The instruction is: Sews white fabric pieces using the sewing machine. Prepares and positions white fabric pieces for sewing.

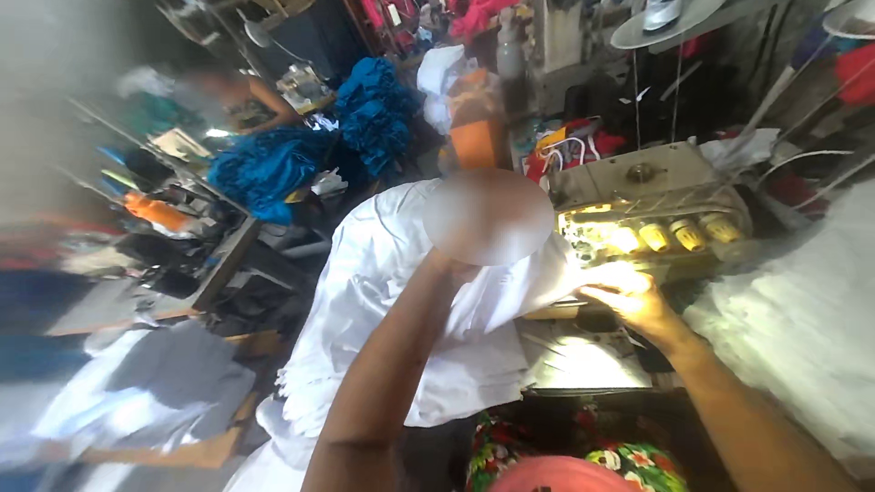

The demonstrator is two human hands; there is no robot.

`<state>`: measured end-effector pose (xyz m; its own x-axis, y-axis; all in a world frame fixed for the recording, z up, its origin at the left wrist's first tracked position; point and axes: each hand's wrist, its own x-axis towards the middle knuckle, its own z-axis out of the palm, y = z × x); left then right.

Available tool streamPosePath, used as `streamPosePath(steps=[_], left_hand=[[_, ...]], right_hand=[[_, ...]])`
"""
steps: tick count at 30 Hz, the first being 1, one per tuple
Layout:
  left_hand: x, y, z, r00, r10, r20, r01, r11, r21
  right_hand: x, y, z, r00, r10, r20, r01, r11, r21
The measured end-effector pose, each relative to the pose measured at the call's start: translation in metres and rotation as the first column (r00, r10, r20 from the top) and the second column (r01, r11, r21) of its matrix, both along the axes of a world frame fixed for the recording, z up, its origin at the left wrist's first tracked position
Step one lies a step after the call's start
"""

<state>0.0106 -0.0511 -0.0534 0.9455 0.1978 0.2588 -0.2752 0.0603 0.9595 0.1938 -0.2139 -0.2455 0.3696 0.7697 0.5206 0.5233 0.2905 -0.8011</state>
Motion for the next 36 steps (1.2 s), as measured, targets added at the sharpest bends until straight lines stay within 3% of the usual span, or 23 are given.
streamPosePath(steps=[4,9,14,19,24,30,36], left_hand=[[0.002,0.003,-0.004,0.998,-0.029,0.056,0.030,0.999,-0.026],[0.003,0.014,-0.005,0.997,0.014,0.082,-0.008,0.997,-0.077],[0.008,0.018,0.000,0.993,0.057,0.106,-0.045,0.993,-0.109],[0.017,0.012,0.009,0.999,0.040,0.027,-0.040,0.999,-0.029],[0.018,0.000,0.018,0.996,0.047,-0.074,-0.042,0.997,0.066],[0.013,-0.007,0.019,0.996,0.015,-0.085,-0.006,0.994,0.111],[0.010,-0.018,0.018,0.988,0.087,-0.130,-0.055,0.971,0.234]], right_hand=[[-0.007,0.009,0.015,1.000,0.019,-0.004,-0.019,0.998,0.065],[-0.006,0.011,0.025,0.974,0.113,-0.196,-0.127,0.990,-0.057],[-0.007,0.005,0.022,0.964,0.112,-0.242,-0.128,0.990,-0.051],[-0.004,-0.004,0.004,0.990,0.141,-0.016,-0.141,0.990,-0.027],[-0.012,-0.009,-0.002,0.963,0.198,-0.182,-0.204,0.979,-0.019],[-0.010,-0.007,-0.003,0.977,0.174,-0.123,-0.181,0.983,-0.040],[-0.010,-0.003,0.000,0.965,0.186,-0.184,-0.202,0.977,-0.072]])
